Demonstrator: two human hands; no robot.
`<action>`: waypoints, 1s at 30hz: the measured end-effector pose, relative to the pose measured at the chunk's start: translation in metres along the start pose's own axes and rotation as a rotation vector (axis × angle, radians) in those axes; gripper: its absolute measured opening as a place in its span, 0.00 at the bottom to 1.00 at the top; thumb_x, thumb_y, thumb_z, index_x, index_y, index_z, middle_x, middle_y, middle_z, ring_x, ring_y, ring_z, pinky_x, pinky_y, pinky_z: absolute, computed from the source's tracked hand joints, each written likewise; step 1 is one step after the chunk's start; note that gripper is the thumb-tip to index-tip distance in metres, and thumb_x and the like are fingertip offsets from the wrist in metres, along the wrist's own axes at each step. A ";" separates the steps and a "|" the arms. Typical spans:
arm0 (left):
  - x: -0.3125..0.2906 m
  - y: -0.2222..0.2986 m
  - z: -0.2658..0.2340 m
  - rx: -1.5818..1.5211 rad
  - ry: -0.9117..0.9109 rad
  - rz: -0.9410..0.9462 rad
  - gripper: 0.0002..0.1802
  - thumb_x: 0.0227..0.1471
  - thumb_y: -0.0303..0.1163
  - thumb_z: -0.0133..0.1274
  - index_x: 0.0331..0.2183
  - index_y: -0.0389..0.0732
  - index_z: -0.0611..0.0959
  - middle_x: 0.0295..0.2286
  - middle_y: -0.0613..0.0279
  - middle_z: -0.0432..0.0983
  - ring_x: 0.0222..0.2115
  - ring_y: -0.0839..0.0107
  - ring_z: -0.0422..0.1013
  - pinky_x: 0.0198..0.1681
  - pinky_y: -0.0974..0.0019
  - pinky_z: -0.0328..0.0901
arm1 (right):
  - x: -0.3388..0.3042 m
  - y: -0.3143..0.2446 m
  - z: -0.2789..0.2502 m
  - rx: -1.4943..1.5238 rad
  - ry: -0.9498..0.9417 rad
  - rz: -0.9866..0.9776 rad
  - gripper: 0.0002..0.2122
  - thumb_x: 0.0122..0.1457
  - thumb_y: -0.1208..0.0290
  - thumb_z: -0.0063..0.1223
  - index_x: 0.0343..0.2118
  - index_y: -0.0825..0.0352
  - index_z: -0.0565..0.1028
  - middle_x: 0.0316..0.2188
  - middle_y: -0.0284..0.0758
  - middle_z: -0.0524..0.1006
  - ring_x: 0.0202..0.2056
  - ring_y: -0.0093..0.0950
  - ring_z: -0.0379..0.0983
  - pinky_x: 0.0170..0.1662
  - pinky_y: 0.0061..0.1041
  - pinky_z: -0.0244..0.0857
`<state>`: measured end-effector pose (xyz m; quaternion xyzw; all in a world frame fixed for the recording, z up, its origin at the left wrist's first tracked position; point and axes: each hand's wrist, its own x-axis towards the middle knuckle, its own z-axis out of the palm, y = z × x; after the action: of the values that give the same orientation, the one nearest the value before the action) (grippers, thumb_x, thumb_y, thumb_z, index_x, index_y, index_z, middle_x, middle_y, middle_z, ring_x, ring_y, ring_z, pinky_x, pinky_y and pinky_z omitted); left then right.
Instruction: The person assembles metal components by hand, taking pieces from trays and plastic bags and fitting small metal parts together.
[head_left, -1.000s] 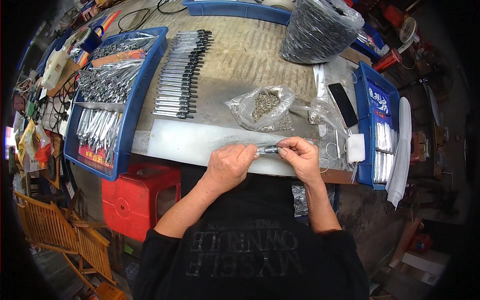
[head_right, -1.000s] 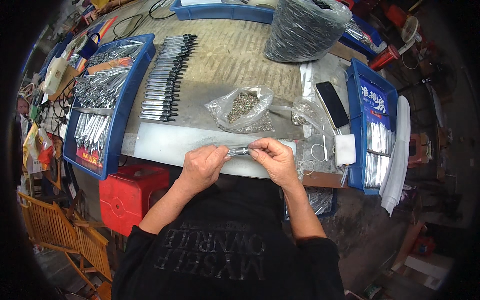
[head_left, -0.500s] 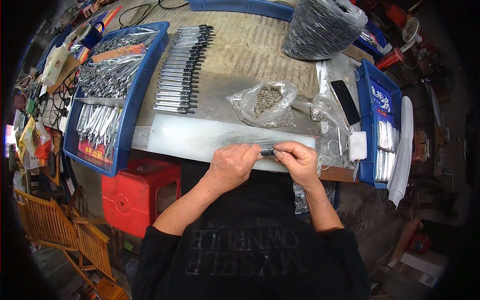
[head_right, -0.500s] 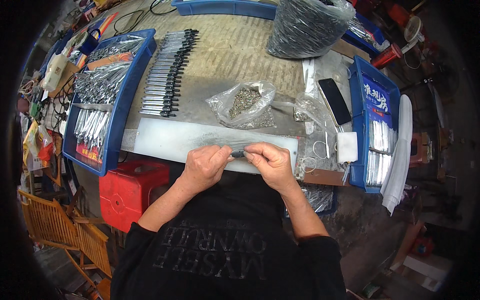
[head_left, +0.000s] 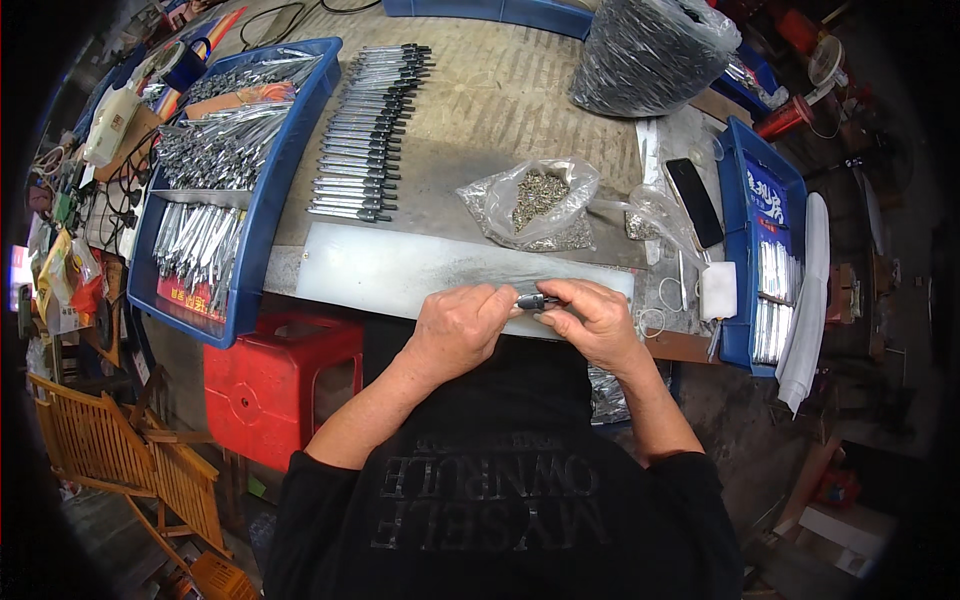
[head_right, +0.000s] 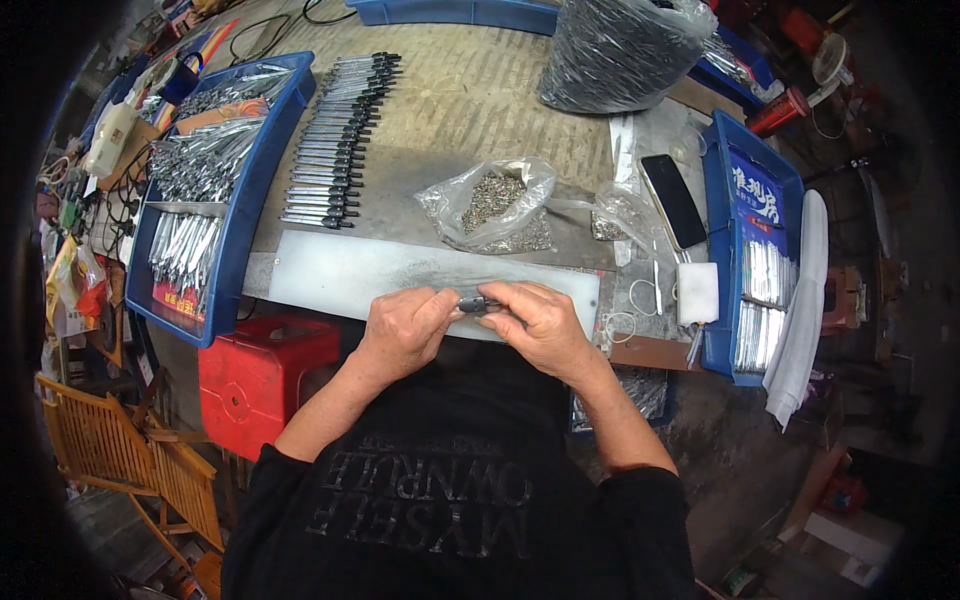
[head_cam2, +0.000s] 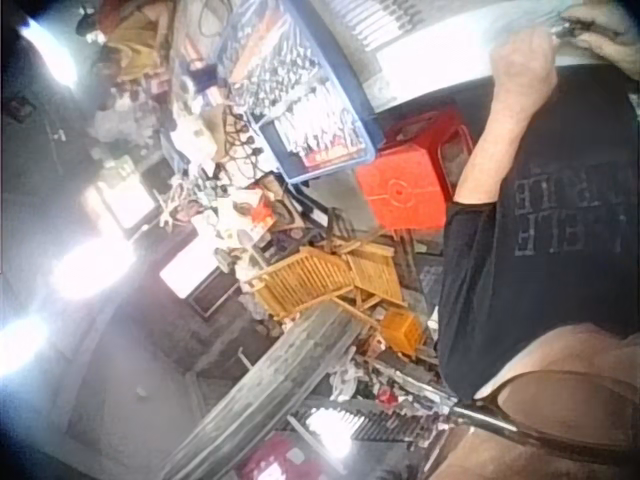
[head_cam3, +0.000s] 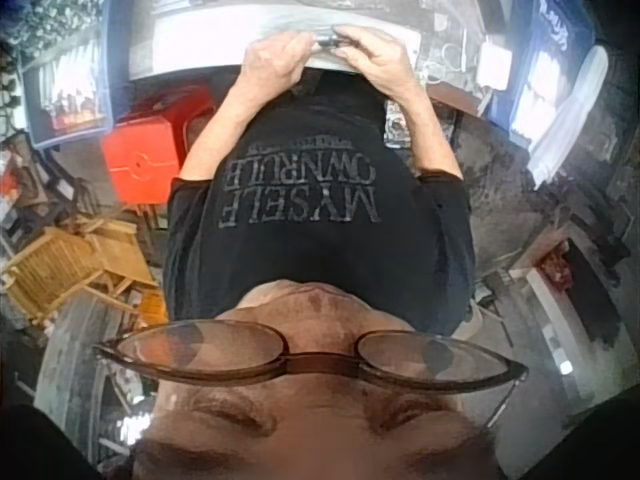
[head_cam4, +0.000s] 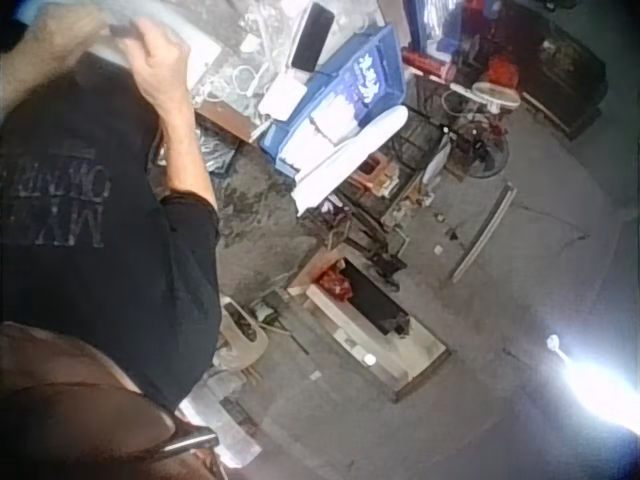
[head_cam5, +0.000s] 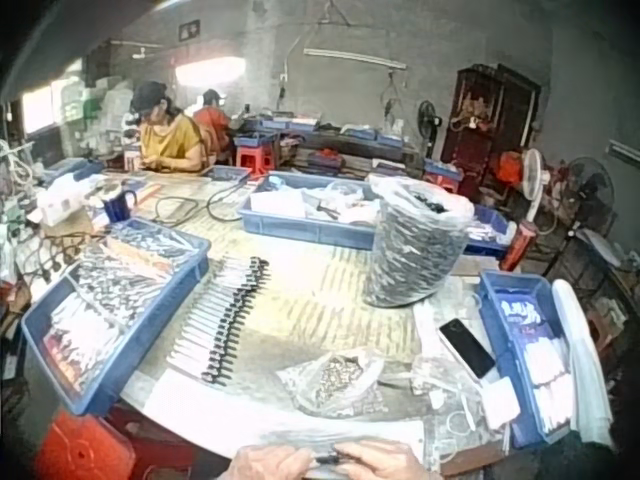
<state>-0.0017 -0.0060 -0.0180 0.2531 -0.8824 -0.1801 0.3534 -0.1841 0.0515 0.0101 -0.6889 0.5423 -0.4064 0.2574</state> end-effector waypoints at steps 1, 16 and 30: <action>0.000 0.000 0.000 0.002 -0.001 0.003 0.10 0.39 0.25 0.56 0.28 0.37 0.74 0.14 0.62 0.63 0.15 0.64 0.65 0.16 0.64 0.59 | 0.001 0.002 0.000 0.000 -0.001 0.001 0.10 0.45 0.78 0.58 0.32 0.71 0.76 0.25 0.37 0.77 0.29 0.26 0.74 0.31 0.22 0.67; -0.002 0.005 -0.004 0.060 0.006 0.075 0.11 0.36 0.23 0.55 0.28 0.36 0.74 0.13 0.63 0.61 0.13 0.66 0.63 0.14 0.65 0.58 | 0.001 0.008 0.001 -0.155 -0.054 -0.265 0.10 0.41 0.78 0.59 0.30 0.70 0.74 0.20 0.38 0.75 0.24 0.34 0.73 0.29 0.28 0.67; -0.003 0.007 0.000 0.007 0.009 0.056 0.11 0.35 0.23 0.55 0.27 0.36 0.74 0.13 0.63 0.62 0.13 0.66 0.64 0.14 0.65 0.59 | 0.001 0.004 -0.002 -0.162 -0.068 -0.288 0.10 0.40 0.78 0.59 0.29 0.70 0.73 0.19 0.38 0.73 0.22 0.33 0.72 0.27 0.27 0.66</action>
<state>-0.0022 0.0014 -0.0159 0.2305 -0.8881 -0.1660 0.3613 -0.1878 0.0497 0.0079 -0.7912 0.4602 -0.3705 0.1581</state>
